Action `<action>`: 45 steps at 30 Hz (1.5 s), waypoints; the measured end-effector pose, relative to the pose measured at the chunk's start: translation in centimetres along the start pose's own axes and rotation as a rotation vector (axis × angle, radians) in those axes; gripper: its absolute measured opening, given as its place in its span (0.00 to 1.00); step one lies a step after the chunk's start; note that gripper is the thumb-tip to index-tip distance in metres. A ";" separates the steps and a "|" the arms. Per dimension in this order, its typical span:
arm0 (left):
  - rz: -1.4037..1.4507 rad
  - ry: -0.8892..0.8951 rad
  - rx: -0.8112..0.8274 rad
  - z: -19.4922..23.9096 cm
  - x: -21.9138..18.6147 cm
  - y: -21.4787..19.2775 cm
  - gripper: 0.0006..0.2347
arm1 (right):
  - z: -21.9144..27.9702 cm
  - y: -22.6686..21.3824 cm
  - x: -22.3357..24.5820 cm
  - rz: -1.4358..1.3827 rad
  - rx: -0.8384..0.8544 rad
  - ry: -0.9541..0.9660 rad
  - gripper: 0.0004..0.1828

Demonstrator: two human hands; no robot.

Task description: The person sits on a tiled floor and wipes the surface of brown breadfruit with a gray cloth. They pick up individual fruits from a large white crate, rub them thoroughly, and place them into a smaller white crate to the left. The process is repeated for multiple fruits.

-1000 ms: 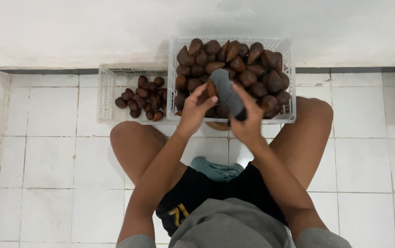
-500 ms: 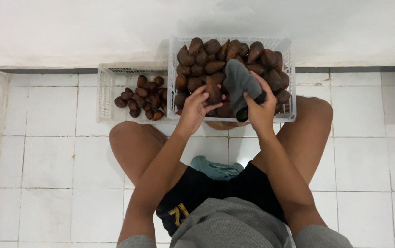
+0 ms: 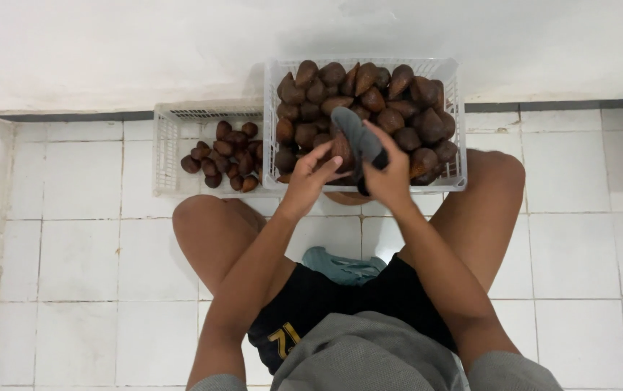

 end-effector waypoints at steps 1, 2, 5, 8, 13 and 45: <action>-0.003 0.003 0.001 -0.4 0.2 -0.2 0.19 | -0.3 -0.3 -0.5 -0.003 -0.001 -0.003 0.33; 0.143 0.007 -0.004 -0.7 0.7 -0.4 0.18 | -0.3 -1.0 -1.7 -0.078 -0.058 0.110 0.31; 0.331 0.023 -0.014 -1.3 0.5 -1.0 0.17 | -0.2 -2.3 -1.0 -0.115 -0.141 0.230 0.29; 0.368 0.043 -0.071 -1.3 0.1 -1.6 0.17 | 1.1 -2.0 0.0 0.019 -0.174 0.049 0.30; 0.290 -0.025 -0.131 -1.7 1.2 -2.0 0.18 | 2.3 2.4 6.9 0.226 0.031 -0.323 0.37; 0.642 0.046 -0.101 -1.3 -0.2 -2.7 0.16 | -0.1 -0.8 3.7 0.103 -0.063 -0.109 0.33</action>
Point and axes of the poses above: each hand's wrist, its own z-axis away from the middle knuckle, its own y-axis out of the palm, x = y × z, the point moved 5 cm from there along -z, towards the middle knuckle, and after that the axes turned 2 degrees about x, right-handed, at the moved point
